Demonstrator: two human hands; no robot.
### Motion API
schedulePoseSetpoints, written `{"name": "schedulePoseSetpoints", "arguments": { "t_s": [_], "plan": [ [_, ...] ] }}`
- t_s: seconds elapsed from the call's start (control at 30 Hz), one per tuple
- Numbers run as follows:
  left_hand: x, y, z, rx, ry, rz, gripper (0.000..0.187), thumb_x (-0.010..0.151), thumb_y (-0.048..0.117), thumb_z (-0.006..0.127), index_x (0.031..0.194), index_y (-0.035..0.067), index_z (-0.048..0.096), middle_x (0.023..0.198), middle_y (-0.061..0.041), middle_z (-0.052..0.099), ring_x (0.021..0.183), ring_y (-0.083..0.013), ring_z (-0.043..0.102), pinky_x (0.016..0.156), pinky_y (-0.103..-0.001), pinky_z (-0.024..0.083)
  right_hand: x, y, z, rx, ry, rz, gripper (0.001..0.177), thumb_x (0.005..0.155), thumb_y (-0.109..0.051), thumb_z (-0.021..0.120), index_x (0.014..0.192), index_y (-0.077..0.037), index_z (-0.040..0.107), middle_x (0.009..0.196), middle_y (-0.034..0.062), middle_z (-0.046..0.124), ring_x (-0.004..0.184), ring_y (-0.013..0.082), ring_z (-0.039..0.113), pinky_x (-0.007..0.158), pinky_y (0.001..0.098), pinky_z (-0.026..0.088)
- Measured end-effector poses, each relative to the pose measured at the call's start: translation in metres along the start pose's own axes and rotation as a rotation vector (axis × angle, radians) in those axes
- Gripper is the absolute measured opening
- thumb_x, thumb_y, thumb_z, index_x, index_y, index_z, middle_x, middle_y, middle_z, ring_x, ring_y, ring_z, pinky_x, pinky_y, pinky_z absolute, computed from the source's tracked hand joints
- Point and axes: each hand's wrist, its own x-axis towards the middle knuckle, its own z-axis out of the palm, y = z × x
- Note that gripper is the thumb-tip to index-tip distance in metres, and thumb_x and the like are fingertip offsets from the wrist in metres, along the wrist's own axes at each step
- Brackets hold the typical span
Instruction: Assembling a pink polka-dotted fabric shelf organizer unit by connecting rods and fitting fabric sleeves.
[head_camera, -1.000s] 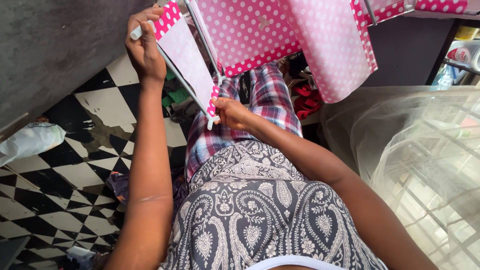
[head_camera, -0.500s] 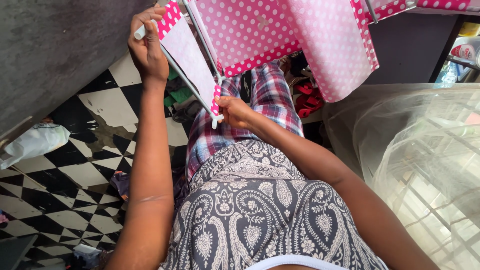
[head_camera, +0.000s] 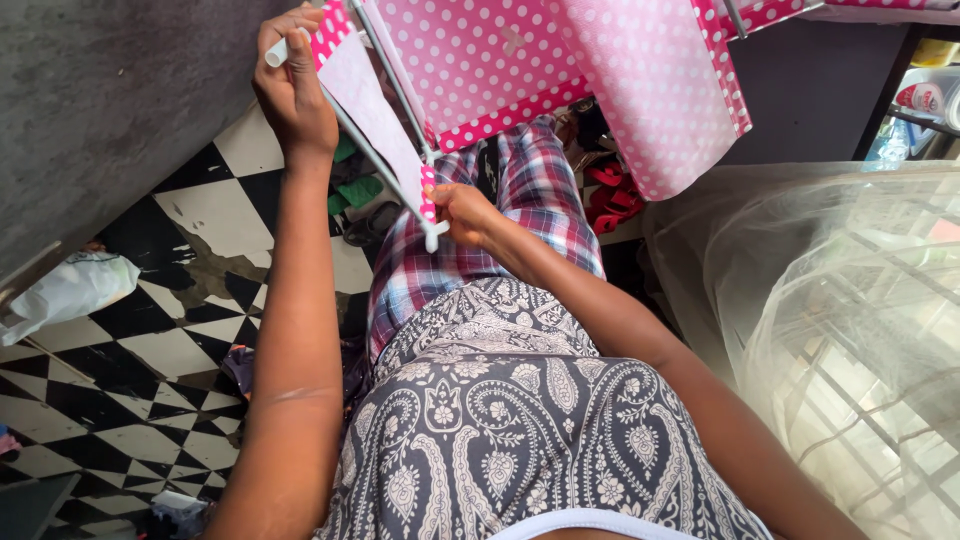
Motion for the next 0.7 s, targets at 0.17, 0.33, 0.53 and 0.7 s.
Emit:
{"name": "schedulePoseSetpoints", "arguments": {
  "t_s": [0.17,0.33,0.53,0.7],
  "plan": [
    [0.003,0.005,0.005,0.114,0.015,-0.007,0.049,0.118,0.040,0.040,0.111,-0.003,0.062,0.119,-0.016,0.072,0.116,-0.0268,0.071,0.109,-0.038,0.052,0.005,-0.008,0.001,0.054,0.077,0.130,0.012,0.097,-0.015,0.057,0.098,-0.006,0.065,0.079,0.0053,0.066,0.064,0.0176,0.060,0.059,0.0348,0.048],
    [0.004,-0.001,0.004,0.105,0.024,-0.023,0.050,0.117,0.041,0.040,0.110,-0.002,0.062,0.118,-0.015,0.073,0.114,-0.0260,0.071,0.108,-0.038,0.053,0.004,-0.009,0.011,0.045,0.144,0.145,0.014,0.100,-0.015,0.061,0.090,-0.007,0.064,0.074,0.0037,0.063,0.062,0.0170,0.059,0.059,0.0352,0.049],
    [0.007,0.006,0.004,0.083,0.014,-0.040,0.048,0.116,0.041,0.043,0.114,-0.002,0.064,0.121,-0.014,0.073,0.116,-0.0247,0.070,0.108,-0.037,0.053,0.006,-0.015,0.011,0.068,0.106,0.123,0.017,0.100,-0.013,0.064,0.085,-0.005,0.064,0.072,0.0047,0.062,0.060,0.0173,0.058,0.056,0.0349,0.048],
    [0.001,0.009,-0.003,0.054,-0.043,-0.055,0.046,0.119,0.039,0.046,0.119,-0.003,0.065,0.126,-0.016,0.072,0.127,-0.0277,0.066,0.116,-0.039,0.049,-0.003,-0.016,0.011,0.076,0.090,0.098,0.012,0.099,-0.013,0.060,0.091,-0.005,0.064,0.072,0.0059,0.064,0.059,0.0197,0.059,0.056,0.0361,0.049]
  ]
}}
